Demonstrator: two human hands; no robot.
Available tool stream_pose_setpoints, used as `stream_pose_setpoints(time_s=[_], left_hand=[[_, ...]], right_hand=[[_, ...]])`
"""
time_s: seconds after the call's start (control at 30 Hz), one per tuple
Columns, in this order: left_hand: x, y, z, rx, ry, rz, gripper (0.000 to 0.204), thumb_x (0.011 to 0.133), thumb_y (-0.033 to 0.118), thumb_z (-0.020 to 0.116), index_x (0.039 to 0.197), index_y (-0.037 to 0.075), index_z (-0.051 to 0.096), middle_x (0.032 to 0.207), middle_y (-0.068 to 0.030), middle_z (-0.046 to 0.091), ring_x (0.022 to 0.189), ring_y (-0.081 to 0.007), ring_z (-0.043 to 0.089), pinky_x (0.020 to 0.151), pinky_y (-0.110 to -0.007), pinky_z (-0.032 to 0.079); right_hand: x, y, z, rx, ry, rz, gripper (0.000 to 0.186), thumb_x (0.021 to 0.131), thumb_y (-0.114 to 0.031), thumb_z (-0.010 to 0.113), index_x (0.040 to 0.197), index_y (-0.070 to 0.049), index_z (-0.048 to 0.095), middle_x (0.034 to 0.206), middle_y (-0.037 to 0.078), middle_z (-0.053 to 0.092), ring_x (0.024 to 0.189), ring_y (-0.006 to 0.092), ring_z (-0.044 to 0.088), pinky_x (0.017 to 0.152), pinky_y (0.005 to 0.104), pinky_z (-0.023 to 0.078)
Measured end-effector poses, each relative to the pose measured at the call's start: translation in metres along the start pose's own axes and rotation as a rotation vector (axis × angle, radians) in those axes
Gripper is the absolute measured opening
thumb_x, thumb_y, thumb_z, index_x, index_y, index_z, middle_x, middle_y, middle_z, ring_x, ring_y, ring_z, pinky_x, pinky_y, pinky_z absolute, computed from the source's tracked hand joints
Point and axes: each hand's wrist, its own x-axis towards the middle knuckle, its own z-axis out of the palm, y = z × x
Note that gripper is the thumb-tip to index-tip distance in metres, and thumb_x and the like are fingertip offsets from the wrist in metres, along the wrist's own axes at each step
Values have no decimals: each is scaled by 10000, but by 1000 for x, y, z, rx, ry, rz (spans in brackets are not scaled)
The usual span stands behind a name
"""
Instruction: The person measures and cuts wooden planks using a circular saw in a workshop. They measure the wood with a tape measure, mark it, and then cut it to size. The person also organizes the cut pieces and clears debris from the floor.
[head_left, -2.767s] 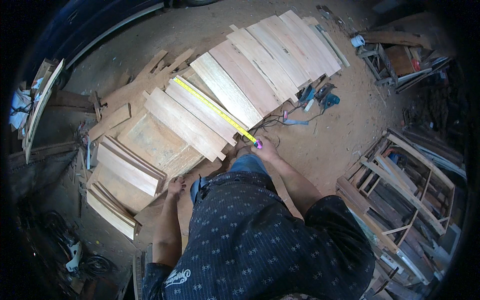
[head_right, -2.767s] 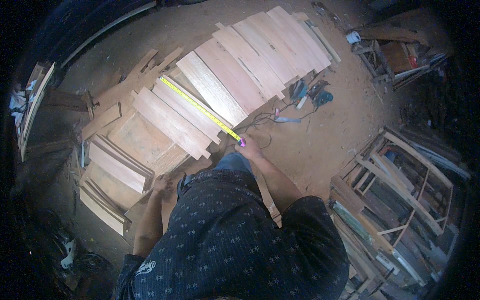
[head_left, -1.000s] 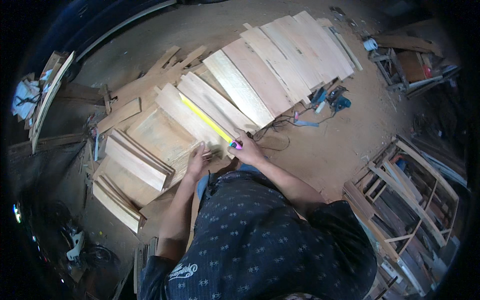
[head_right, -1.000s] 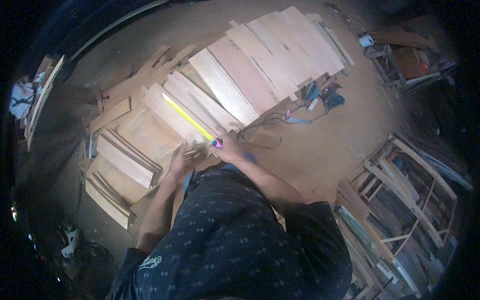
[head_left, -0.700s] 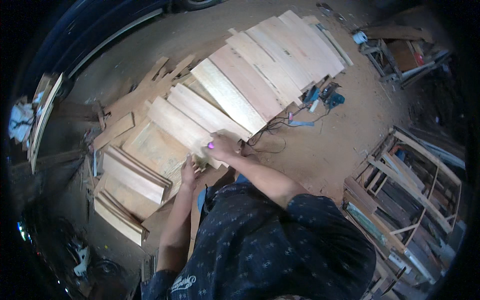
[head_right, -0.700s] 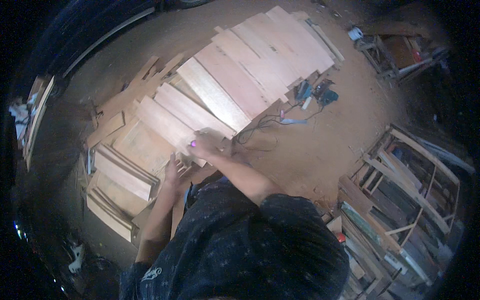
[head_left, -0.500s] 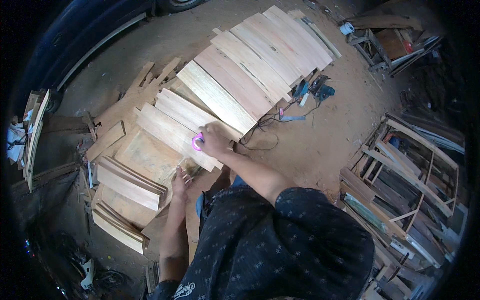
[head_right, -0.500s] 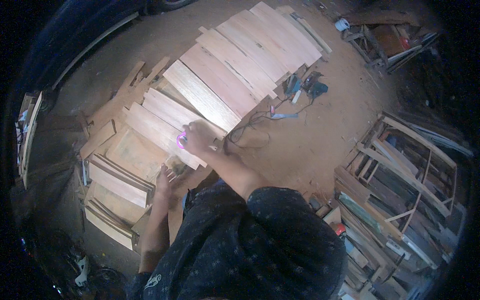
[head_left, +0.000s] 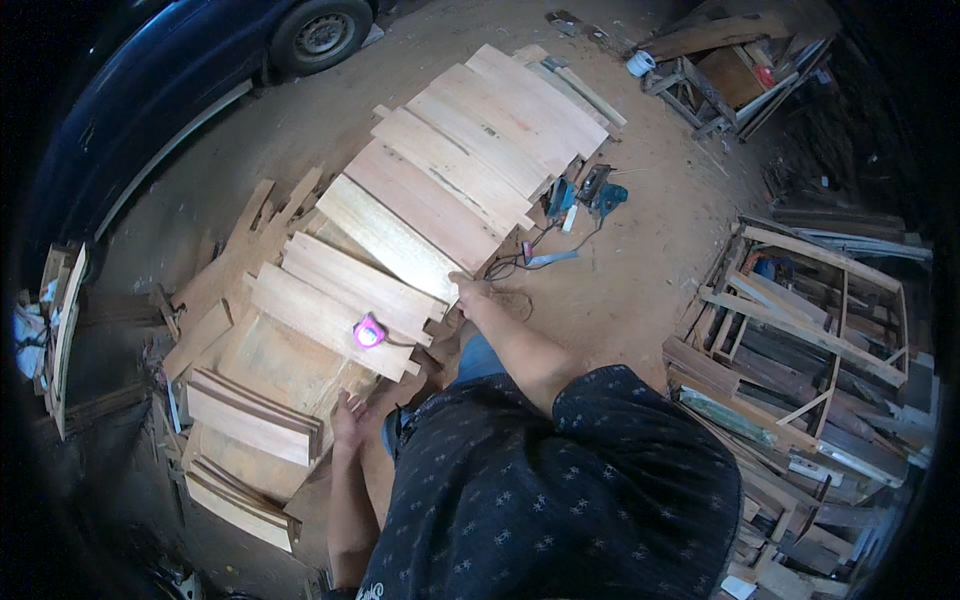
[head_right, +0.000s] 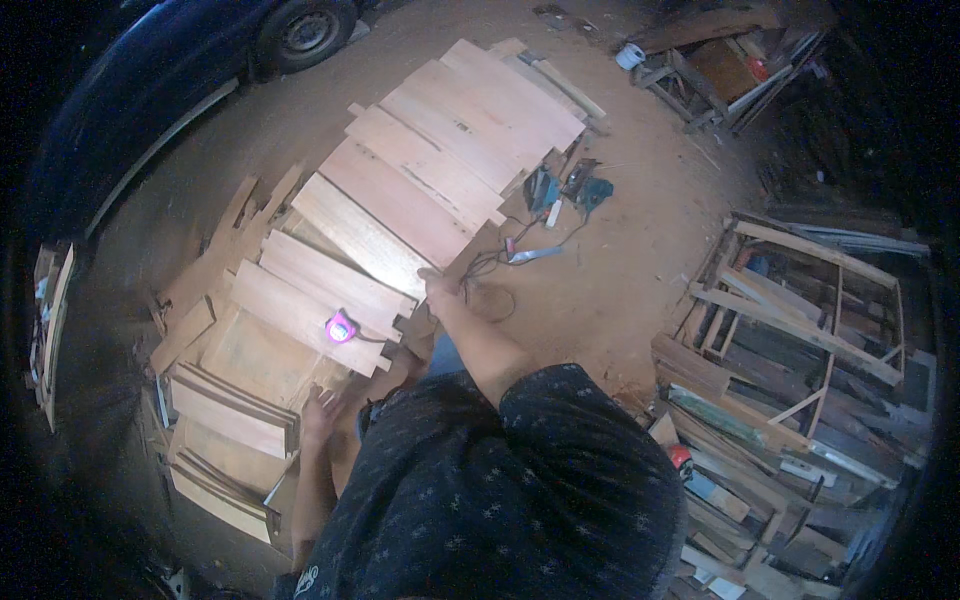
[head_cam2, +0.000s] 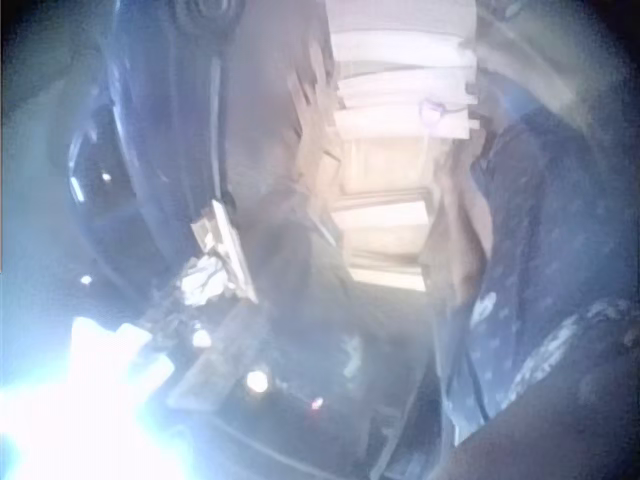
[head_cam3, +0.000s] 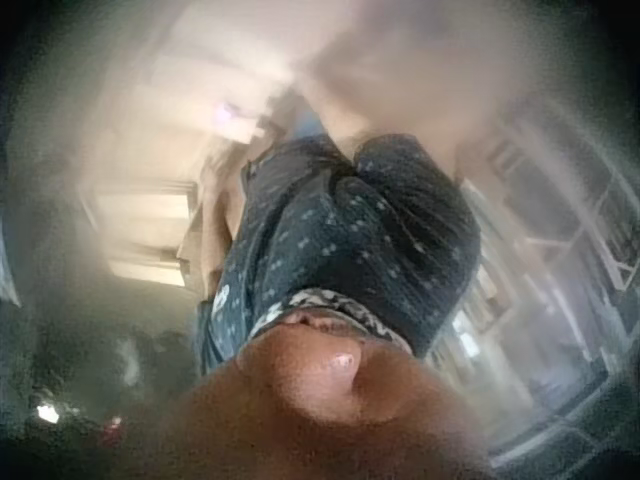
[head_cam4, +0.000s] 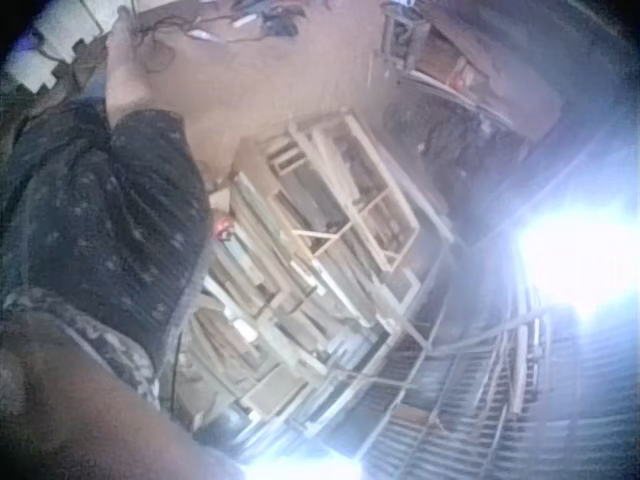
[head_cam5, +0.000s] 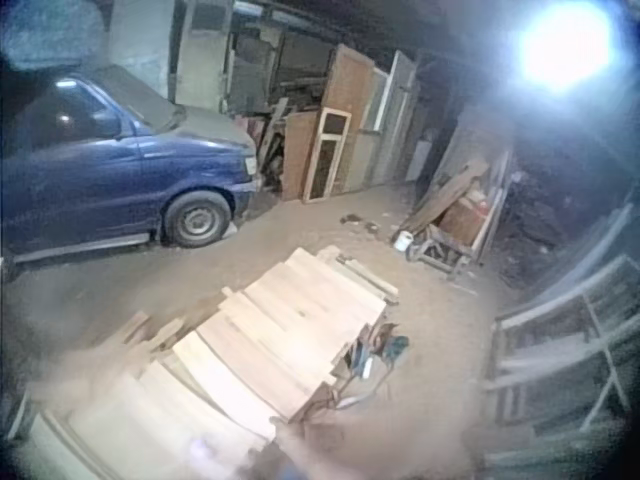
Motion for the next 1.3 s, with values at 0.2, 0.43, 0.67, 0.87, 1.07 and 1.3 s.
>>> stream_pose_setpoints(time_s=[0.2,0.43,0.67,0.87,1.07,1.3], left_hand=[[-32,62,74,115,66,154,707,1013,543,559,1449,-7,465,1363,-162,599,1089,-253,645,874,-389,532],[-27,129,251,63,-85,219,650,1029,482,564,1433,-15,452,1335,-177,583,1107,-270,623,918,-415,519],[6,137,383,-340,-248,24,537,1066,481,480,1359,37,551,1284,-120,627,1166,-261,624,1007,-418,515],[32,127,359,-3324,-178,-668,317,1050,277,494,1264,67,599,1196,-66,648,1205,-190,603,1002,-331,459],[9,116,272,-1587,-745,-324,201,1055,211,475,1116,101,632,1020,-19,641,940,-177,637,803,-314,498],[-69,136,317,88,105,418,248,1101,281,480,896,160,550,736,68,471,622,-61,459,527,-248,365]], right_hand=[[-61,-24,-32,122,-289,-319,466,871,-387,809,1171,-50,693,1079,67,715,931,214,653,780,400,540],[-89,-76,-75,-422,-202,-992,389,915,-332,742,1112,-11,648,990,217,704,872,346,681,787,440,517],[-29,-125,-113,-356,-398,-691,467,910,-324,748,1173,44,632,980,152,707,927,252,671,848,394,533],[85,-235,-177,-677,-487,-766,547,855,-475,795,1107,-6,668,955,102,703,885,231,669,760,396,548],[214,-423,-307,-1016,613,-1051,958,784,-499,825,1479,26,428,1365,291,557,1282,412,547,1103,478,436],[246,-455,-321,-1071,345,-814,1008,694,-482,888,1454,30,469,1409,315,548,1340,418,518,1119,446,428]])
